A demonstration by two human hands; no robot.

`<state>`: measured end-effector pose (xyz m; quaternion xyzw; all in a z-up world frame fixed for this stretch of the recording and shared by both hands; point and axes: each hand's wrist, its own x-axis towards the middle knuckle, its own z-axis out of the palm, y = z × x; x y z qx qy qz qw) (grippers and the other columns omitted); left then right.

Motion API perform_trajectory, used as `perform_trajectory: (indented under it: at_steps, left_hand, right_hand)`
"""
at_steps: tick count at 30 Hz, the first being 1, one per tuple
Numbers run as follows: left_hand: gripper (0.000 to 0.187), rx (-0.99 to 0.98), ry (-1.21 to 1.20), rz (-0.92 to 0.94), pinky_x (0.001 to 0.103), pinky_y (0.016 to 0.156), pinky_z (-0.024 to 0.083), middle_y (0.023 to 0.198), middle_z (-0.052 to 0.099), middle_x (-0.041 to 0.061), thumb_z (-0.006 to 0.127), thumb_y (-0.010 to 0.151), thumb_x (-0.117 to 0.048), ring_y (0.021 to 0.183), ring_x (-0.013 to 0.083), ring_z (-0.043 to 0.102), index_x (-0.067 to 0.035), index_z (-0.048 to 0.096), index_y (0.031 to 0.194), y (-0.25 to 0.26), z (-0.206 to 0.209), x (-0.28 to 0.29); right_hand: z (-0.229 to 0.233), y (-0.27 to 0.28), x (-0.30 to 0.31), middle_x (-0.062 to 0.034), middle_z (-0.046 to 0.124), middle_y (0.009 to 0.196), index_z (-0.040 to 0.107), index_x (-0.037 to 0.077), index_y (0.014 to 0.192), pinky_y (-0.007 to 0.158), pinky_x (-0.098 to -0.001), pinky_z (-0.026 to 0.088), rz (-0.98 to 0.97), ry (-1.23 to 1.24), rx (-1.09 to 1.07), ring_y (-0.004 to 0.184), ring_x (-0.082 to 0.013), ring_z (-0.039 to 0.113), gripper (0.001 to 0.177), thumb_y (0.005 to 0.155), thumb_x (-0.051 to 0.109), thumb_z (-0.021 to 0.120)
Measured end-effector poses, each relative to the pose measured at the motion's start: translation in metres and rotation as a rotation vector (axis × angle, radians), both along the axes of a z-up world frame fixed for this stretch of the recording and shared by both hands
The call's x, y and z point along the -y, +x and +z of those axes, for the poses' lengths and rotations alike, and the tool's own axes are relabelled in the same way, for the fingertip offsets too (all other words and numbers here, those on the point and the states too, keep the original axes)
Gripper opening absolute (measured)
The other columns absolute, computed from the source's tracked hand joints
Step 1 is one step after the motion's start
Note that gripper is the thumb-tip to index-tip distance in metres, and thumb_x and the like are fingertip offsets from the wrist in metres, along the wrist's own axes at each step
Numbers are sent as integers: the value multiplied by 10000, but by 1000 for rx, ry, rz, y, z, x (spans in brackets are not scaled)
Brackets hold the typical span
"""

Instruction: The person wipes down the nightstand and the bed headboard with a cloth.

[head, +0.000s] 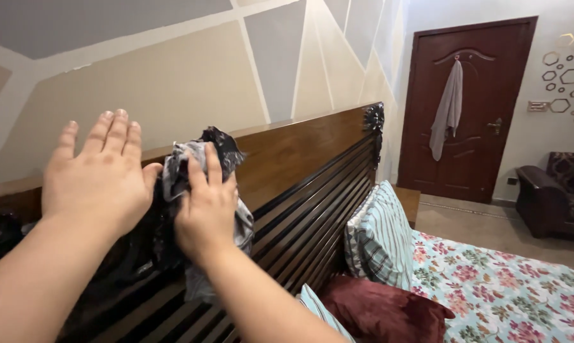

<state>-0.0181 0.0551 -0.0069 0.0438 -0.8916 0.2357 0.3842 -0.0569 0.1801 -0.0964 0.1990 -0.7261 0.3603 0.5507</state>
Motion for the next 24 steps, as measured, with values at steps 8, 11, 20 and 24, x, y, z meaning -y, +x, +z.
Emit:
perform_trajectory:
  at_steps: [8,11,20,24]
  left_hand:
    - [693,-75,88,-114,412,1190,132,1633,234,27,239,981,-528,1508,156,185,-130,285,1547,-10,-5,3]
    - [698,-89,74,-125,411,1201,141,1643,252,34,244,992,-531,1505,155,199,-121,301,1555,-10,-7,4]
    - [674,-119,149,-271,413,1194,134,1628,266,59,252,1004,-500,1493,181,209,-100,320,1543,-10,-9,5]
    - [664,-103,152,-279,416,1208,136,1637,275,58,288,1001,-481,1504,180,216,-109,328,1549,-5,-13,8]
  right_hand:
    - [27,-12,-9,-122,466,1586,597,78,1390,1076,-512,428,116,-30,219,1267,-489,490,478,924,162,539]
    - [41,-5,4,-104,480,1575,613,124,1378,1057,-524,432,61,-66,266,1266,-486,496,482,907,181,527]
    - [15,20,19,-117,494,1593,642,113,1388,1172,-605,321,-72,70,-39,1354,-560,440,519,873,129,574]
    - [1,28,18,-156,459,1606,620,100,1433,1206,-565,362,-109,106,-166,1371,-541,490,555,878,90,611]
